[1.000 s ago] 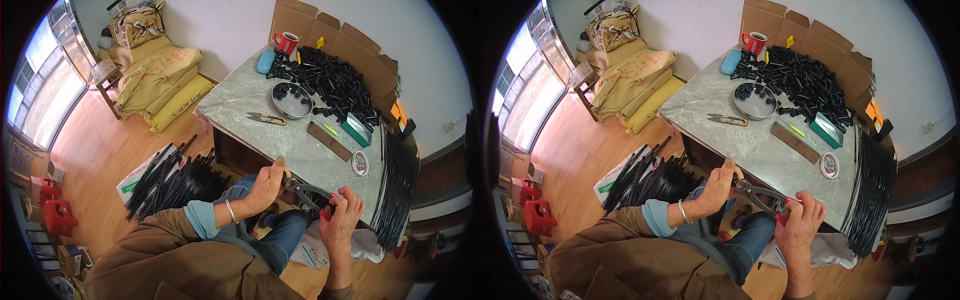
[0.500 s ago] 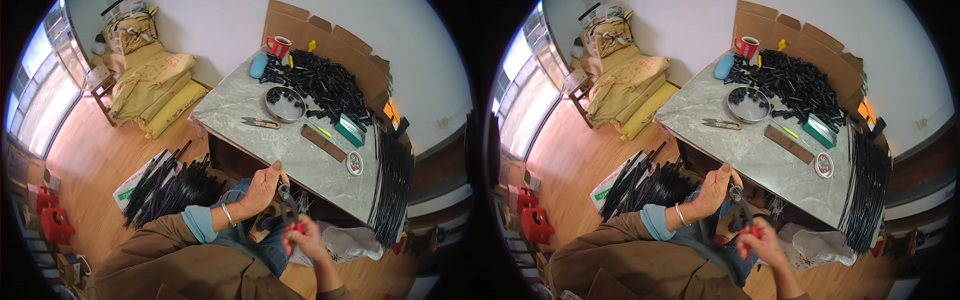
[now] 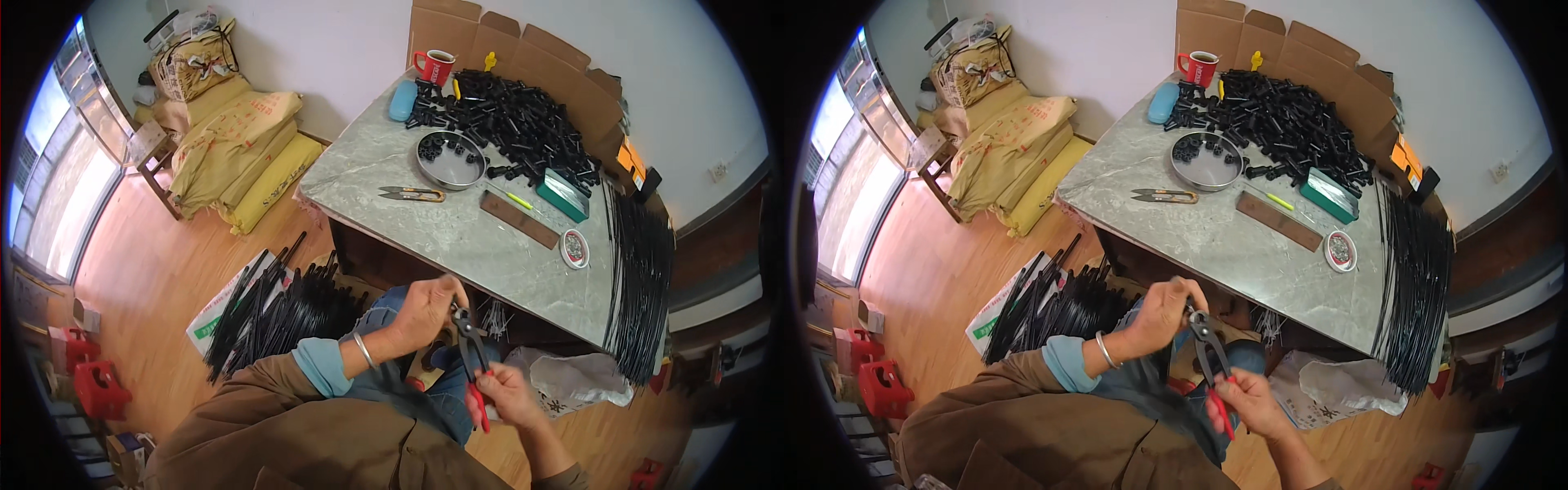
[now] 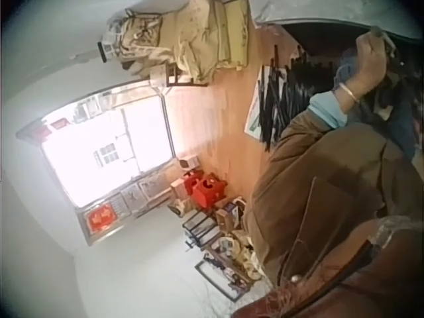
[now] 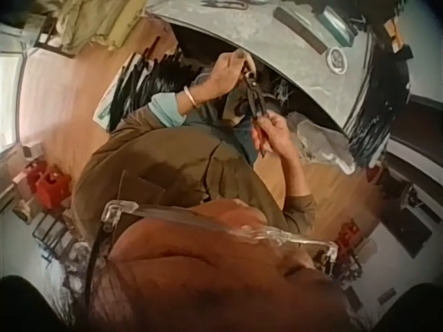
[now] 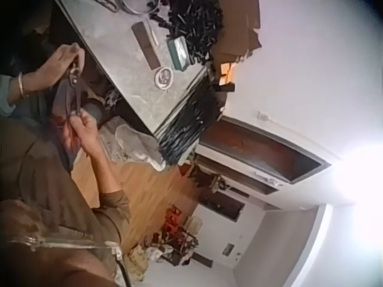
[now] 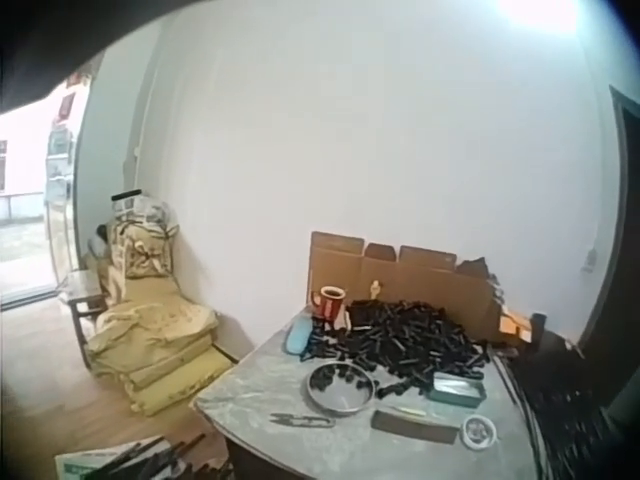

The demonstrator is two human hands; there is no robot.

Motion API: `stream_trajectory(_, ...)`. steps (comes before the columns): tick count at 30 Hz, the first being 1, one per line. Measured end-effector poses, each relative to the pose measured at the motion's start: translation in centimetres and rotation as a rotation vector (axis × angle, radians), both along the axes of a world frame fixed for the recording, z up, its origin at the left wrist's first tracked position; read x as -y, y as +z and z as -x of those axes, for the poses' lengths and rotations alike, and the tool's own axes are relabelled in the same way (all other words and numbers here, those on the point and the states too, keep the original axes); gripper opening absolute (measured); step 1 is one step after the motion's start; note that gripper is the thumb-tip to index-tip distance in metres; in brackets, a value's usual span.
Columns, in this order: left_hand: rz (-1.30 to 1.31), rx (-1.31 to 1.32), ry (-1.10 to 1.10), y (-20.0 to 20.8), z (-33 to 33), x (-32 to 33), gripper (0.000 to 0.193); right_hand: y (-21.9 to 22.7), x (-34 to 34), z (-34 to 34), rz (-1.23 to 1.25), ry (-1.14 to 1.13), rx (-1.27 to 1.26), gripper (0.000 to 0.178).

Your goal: Assembling and organizing bundles of black wires at a workstation.

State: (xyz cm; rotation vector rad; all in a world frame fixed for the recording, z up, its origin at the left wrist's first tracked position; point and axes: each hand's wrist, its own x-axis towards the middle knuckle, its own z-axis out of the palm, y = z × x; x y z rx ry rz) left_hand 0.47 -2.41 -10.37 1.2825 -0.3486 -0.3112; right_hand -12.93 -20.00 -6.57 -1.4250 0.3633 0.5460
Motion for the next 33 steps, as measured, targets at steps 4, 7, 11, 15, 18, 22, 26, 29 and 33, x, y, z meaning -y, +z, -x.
stream_trajectory(4, -0.087, 0.12, 0.053, -0.5, 0.1, 0.7, 0.066, -0.5, 0.6, -0.4, -0.512, 0.271, -0.149, 0.013)
stream_trajectory(7, -0.054, 0.163, 0.079, -0.9, -0.1, 1.2, 0.065, 0.7, 0.3, -1.5, 0.664, 0.234, 0.532, 0.019)
stream_trajectory(11, -0.078, 0.129, -0.008, -0.9, -0.2, 0.6, 0.066, 2.2, 1.0, -1.1, 0.038, -0.018, -0.066, 0.019)
stream_trajectory(15, -0.055, 0.12, 0.015, -0.5, 0.2, 0.9, 0.064, -0.7, 2.3, -0.9, -0.578, 0.279, -0.155, 0.019)
stream_trajectory(18, -0.102, 0.129, 0.047, -0.8, 0.0, 0.6, 0.067, 4.7, 0.7, -3.4, 0.478, 0.467, -0.03, 0.019)
stream_trajectory(22, -0.071, 0.138, 0.05, -0.8, -0.1, 0.7, 0.066, 2.7, 2.6, -1.9, 0.379, 0.237, 0.159, 0.028)
stream_trajectory(26, -0.066, 0.184, -0.049, -0.9, 0.3, 0.7, 0.063, -1.3, 2.9, 0.8, -0.4, 0.23, -0.142, 0.029)
stream_trajectory(29, -0.083, 0.22, -0.035, -0.7, 0.6, 0.7, 0.064, 0.5, 2.7, 0.1, -0.369, 0.328, -0.219, 0.025)
stream_trajectory(33, -0.075, 0.172, 0.011, -0.8, 0.7, 0.7, 0.058, 2.8, 3.0, -2.3, 0.484, 0.438, 0.215, 0.027)
